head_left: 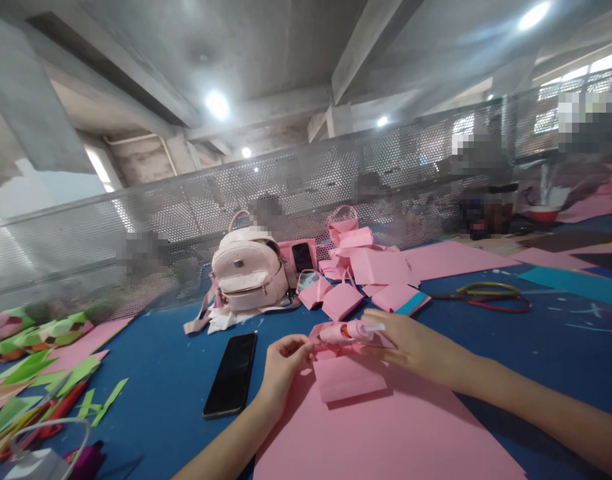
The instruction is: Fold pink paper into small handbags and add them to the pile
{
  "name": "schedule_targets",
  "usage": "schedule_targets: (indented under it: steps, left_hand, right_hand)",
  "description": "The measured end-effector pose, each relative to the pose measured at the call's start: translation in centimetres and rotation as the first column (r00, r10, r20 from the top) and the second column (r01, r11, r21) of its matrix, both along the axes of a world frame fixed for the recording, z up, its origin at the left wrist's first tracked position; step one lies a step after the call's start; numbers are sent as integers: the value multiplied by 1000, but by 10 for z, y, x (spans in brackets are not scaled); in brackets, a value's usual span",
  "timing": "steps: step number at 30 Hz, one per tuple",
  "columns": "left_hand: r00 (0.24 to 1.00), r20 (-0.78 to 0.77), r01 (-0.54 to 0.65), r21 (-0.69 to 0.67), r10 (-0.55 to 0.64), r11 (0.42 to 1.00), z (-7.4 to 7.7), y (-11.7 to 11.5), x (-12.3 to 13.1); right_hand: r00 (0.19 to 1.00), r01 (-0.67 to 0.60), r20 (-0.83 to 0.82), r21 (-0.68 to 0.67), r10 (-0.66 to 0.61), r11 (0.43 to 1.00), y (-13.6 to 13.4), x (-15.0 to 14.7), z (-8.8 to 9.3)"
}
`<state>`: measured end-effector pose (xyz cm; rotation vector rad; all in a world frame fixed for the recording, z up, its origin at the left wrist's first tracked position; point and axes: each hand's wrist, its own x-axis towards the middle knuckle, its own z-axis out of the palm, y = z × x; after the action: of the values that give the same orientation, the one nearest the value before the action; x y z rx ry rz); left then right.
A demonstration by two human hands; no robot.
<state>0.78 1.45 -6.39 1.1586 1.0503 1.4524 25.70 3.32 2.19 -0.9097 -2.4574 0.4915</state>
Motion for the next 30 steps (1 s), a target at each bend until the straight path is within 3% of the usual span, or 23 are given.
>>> schedule_targets:
  steps: [9,30]
  left_hand:
    - [1000,17,-5,-9,6,1000,-1,0,0]
    - [1000,13,-18,-11,18,1000,2,-1,1]
  right_hand:
    - [1000,-13,24,-20,13,1000,0,4,2]
    - [990,-101,-109,-105,89,989,1,1,3]
